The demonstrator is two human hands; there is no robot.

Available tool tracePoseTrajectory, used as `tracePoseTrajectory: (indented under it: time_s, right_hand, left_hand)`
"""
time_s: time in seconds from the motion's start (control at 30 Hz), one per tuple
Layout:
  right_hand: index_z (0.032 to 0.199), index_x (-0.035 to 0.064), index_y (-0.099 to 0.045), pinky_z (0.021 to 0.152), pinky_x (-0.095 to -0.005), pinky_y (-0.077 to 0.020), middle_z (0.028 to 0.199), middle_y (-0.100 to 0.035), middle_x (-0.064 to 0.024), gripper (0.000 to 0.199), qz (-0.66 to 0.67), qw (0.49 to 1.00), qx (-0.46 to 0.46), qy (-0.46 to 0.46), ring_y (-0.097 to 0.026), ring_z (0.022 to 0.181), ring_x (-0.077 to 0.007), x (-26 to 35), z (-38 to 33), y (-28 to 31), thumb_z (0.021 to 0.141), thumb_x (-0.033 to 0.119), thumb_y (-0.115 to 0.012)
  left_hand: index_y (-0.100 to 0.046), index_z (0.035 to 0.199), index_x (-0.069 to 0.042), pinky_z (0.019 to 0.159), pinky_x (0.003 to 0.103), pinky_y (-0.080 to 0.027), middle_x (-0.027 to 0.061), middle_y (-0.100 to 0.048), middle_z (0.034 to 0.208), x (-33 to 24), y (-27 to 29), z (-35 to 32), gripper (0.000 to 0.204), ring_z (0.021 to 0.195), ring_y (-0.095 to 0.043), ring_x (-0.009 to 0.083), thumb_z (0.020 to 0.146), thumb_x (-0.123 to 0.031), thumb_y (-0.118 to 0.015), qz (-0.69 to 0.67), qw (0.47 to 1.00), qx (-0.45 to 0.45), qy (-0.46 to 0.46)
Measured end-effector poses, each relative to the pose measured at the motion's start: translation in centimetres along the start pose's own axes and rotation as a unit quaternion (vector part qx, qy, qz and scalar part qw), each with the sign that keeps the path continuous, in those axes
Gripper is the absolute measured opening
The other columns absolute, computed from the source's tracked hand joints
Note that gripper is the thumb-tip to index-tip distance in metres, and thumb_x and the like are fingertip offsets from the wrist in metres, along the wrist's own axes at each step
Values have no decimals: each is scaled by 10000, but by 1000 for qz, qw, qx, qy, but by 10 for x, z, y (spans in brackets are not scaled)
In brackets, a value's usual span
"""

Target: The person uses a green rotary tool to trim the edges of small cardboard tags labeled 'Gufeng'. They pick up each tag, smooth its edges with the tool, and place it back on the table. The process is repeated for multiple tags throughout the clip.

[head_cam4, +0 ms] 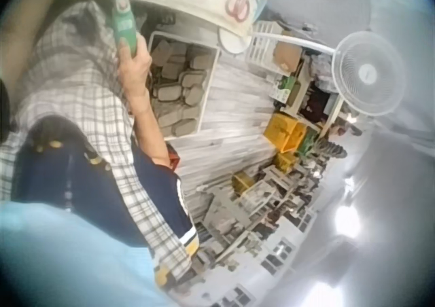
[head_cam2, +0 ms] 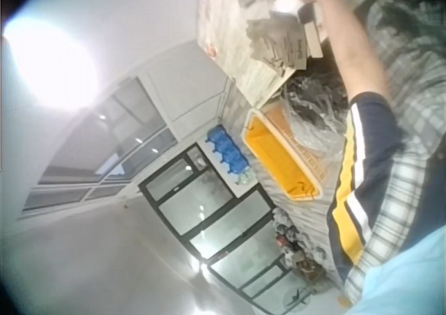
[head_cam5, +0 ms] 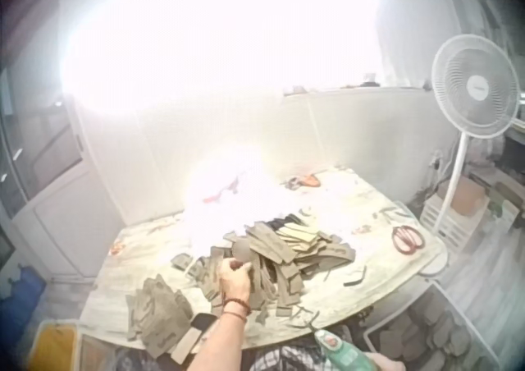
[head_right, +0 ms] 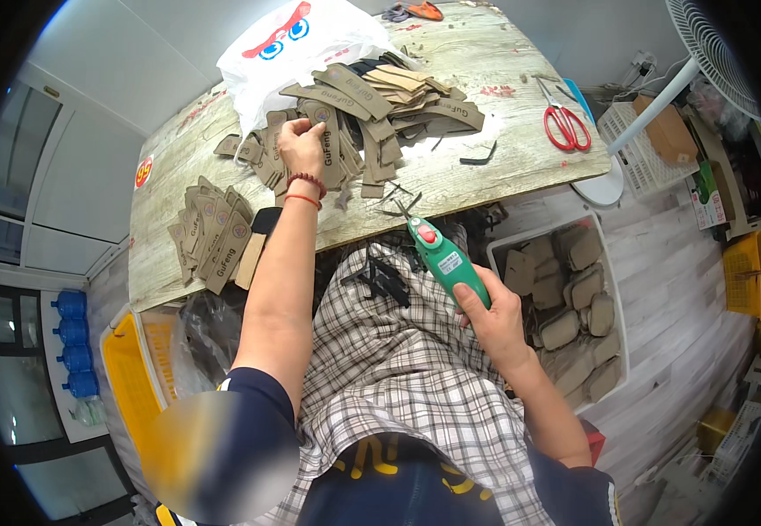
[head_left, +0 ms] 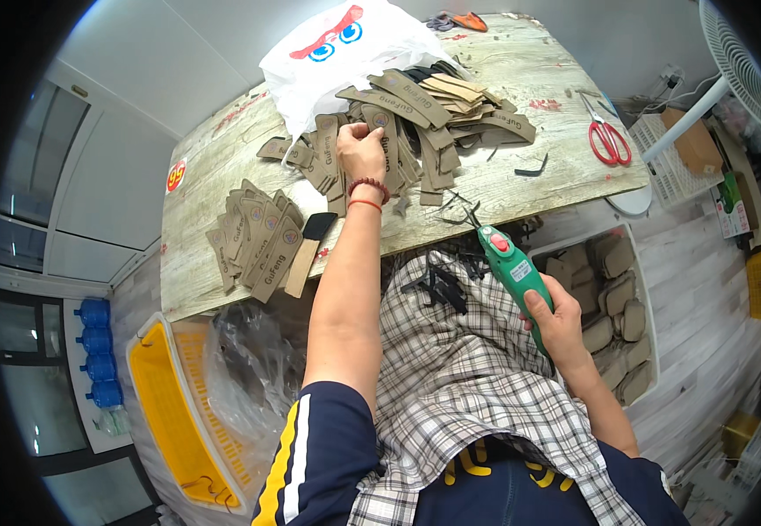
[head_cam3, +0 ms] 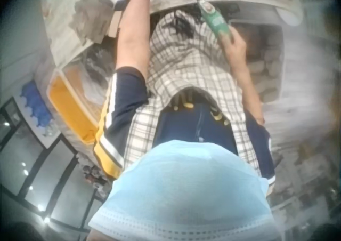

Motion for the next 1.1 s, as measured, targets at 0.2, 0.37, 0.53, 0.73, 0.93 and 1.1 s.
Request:
tracePoseTrajectory:
  time_s: [0.2,0.37,0.53,0.73,0.93,1.1]
  right_hand:
    - [1150,-14,-592,513,-227,-432,719,-592,-18,382,-5,1000,-17,19,-528,577,-62,8,6,0,929,297,-615]
    - [1142,-9,-600,501,-233,-429,687,-587,-10,386,-19,997,-44,53,-520,556,-58,13,8,-3,925,309,-622]
    - [1148,-8,-601,513,-227,-439,673,-583,-6,415,-27,998,-43,41,-525,560,-60,8,-5,1,919,337,-628]
    - [1150,-8,-600,512,-226,-435,669,-575,-5,419,-29,998,-49,34,-521,559,-62,5,-14,9,920,340,-624]
    - [1153,-11,-600,510,-229,-427,675,-569,-9,428,-16,998,-51,37,-518,556,-65,6,-16,10,918,346,-624]
    - [1156,-11,-599,511,-228,-428,683,-571,-11,441,-11,998,-55,28,-516,557,-66,7,-15,12,915,358,-626]
  left_hand:
    - [-586,1081,11,717,249,-487,51,-623,912,-30,7,-55,234,813,-583,111,853,56,-606,-340,940,29,23]
    - [-587,979,-9,672,262,-533,61,-662,899,-56,11,-140,80,759,-628,136,914,-52,-604,-533,823,108,164]
    - [-574,1001,-25,737,297,-544,76,-664,948,-51,9,-176,111,840,-643,162,912,-78,-614,-501,825,132,226]
    - [-587,956,-28,644,257,-524,58,-667,860,-47,0,-196,104,718,-621,128,877,-46,-652,-514,807,134,258]
    - [-600,935,-47,646,240,-502,37,-668,855,-37,-2,-203,80,711,-612,105,879,-63,-656,-495,810,163,268]
    - [-613,932,-37,626,217,-486,34,-670,850,-44,2,-214,66,708,-610,98,880,-48,-651,-486,814,183,260]
Point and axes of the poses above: each hand's wrist, its own z-axis towards the middle knuckle, its own y-axis out of the back of the hand, x = y × z, the point moved 5 cm from there along z, towards the middle knuckle
